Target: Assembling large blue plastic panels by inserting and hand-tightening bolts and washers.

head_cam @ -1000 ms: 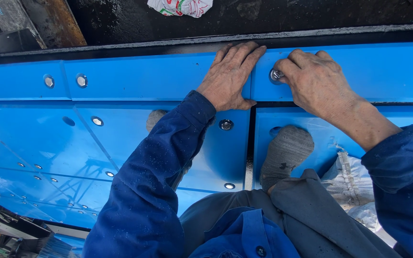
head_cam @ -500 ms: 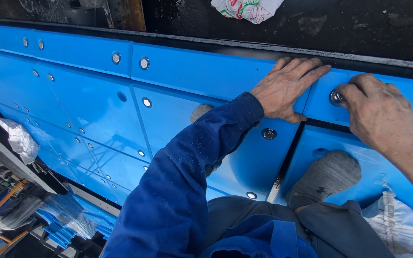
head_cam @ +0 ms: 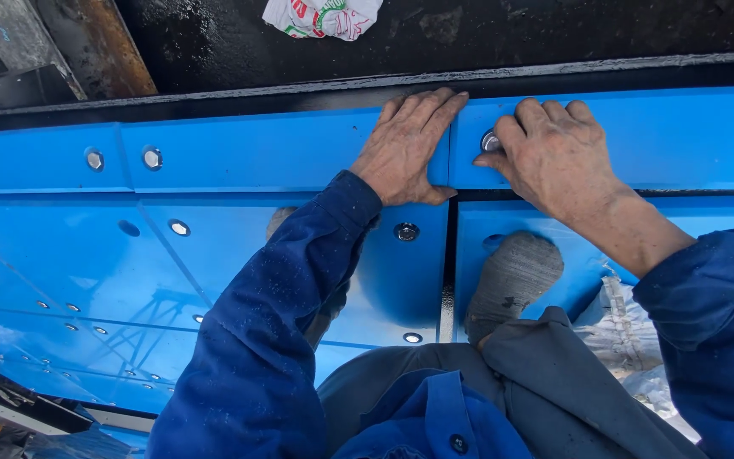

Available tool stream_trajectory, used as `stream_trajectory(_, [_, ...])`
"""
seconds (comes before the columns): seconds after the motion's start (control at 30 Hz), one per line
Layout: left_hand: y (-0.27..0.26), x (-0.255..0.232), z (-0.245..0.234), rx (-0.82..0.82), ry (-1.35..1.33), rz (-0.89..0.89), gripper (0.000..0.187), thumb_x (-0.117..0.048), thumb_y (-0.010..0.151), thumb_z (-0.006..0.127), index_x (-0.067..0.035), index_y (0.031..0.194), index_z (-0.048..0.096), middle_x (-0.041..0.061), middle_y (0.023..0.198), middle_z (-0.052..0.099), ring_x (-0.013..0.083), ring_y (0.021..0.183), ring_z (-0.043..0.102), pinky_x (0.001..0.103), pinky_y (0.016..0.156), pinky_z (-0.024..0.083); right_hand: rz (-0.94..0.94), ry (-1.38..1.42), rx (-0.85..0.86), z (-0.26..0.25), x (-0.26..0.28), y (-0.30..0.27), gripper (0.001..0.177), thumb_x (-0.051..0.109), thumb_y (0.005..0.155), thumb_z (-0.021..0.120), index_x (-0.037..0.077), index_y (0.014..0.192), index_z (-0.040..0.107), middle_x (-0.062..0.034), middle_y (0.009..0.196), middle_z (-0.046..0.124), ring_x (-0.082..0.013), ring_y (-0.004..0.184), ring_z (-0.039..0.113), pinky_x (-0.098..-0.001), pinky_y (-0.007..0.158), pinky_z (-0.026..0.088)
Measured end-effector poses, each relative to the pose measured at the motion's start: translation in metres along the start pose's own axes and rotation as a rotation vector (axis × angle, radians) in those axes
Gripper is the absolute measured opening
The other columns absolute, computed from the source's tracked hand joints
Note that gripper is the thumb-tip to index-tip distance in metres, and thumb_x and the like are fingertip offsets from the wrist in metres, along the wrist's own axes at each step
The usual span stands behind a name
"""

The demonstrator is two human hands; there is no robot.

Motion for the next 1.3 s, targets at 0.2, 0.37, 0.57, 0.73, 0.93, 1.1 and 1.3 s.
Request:
stream_trajectory(0.2, [0.002, 0.003, 0.007, -0.011, 0.007, -0.007, 0.134, -0.054, 0.049, 0.1, -0.013, 0.156, 0.031, 0.017, 0.151, 0.043, 0.0373, 0.138, 0.044, 0.058, 0.117, 0.032, -0.016, 0.154, -0.061, -0.002, -0.006, -0.004, 0.032, 0.036, 0.095, 0.076, 0.007, 0.106, 0.072, -0.0098, 0.096, 0.067, -0.0229, 0.084, 0.07, -0.0394, 0.08, 0.058])
stream_trajectory(0.37, [0.003, 0.001, 0.005, 0.023, 0.015, -0.028, 0.136, -0.051, 0.047, 0.101, -0.013, 0.156, 0.03, 0.017, 0.151, 0.043, 0.0385, 0.137, 0.043, 0.058, 0.118, 0.031, 0.066, 0.514, -0.117, 0.001, -0.032, -0.009, 0.028, 0.027, 0.096, 0.074, 0.002, 0.107, 0.069, -0.0123, 0.094, 0.069, -0.0224, 0.076, 0.069, -0.0351, 0.066, 0.057])
stream_trajectory(0.57, [0.003, -0.004, 0.001, 0.032, 0.013, -0.037, 0.134, -0.049, 0.046, 0.102, -0.013, 0.156, 0.032, 0.017, 0.149, 0.043, 0.0396, 0.137, 0.043, 0.059, 0.118, 0.03, 0.273, 0.794, 0.074, 0.014, -0.048, -0.015, 0.026, 0.018, 0.098, 0.056, 0.01, 0.114, 0.074, -0.0102, 0.09, 0.071, -0.0232, 0.067, 0.066, -0.0347, 0.057, 0.054])
stream_trajectory(0.73, [0.002, -0.003, -0.001, 0.025, -0.004, -0.036, 0.132, -0.046, 0.05, 0.101, -0.013, 0.157, 0.032, 0.016, 0.151, 0.043, 0.0395, 0.139, 0.043, 0.058, 0.121, 0.03, 0.162, 0.326, 0.241, -0.003, -0.017, 0.005, 0.028, 0.028, 0.096, 0.06, 0.021, 0.118, 0.076, -0.0068, 0.085, 0.071, -0.0224, 0.066, 0.069, -0.0407, 0.059, 0.057])
stream_trajectory(0.93, [0.002, -0.005, -0.002, 0.032, -0.017, -0.033, 0.131, -0.046, 0.048, 0.101, -0.013, 0.156, 0.033, 0.016, 0.151, 0.043, 0.0402, 0.139, 0.042, 0.058, 0.119, 0.03, 0.135, 0.206, 0.577, 0.03, -0.017, 0.003, 0.03, 0.035, 0.094, 0.063, 0.021, 0.119, 0.073, -0.0067, 0.077, 0.071, -0.0214, 0.07, 0.071, -0.0426, 0.063, 0.059])
stream_trajectory(1.1, [0.002, -0.001, 0.003, 0.067, -0.034, -0.062, 0.132, -0.045, 0.044, 0.102, -0.013, 0.154, 0.036, 0.016, 0.15, 0.042, 0.0408, 0.138, 0.041, 0.059, 0.117, 0.03, 0.28, 0.757, 0.38, 0.021, -0.05, -0.014, 0.028, 0.035, 0.093, 0.07, 0.013, 0.111, 0.075, -0.0079, 0.077, 0.072, -0.0209, 0.063, 0.067, -0.0387, 0.057, 0.053])
stream_trajectory(1.3, [0.004, -0.004, -0.002, 0.105, -0.044, -0.063, 0.131, -0.046, 0.043, 0.102, -0.012, 0.152, 0.038, 0.016, 0.149, 0.043, 0.0409, 0.136, 0.043, 0.061, 0.118, 0.029, 0.533, 1.051, 0.221, 0.036, -0.08, -0.111, 0.024, 0.028, 0.098, 0.066, 0.01, 0.112, 0.073, -0.0047, 0.074, 0.07, -0.014, 0.059, 0.063, -0.031, 0.05, 0.05])
Point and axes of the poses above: each hand's wrist, its own y-axis towards the middle knuckle, its own z-axis out of the palm, x = y × z, the point moved 9 cm from there along y, towards the middle knuckle
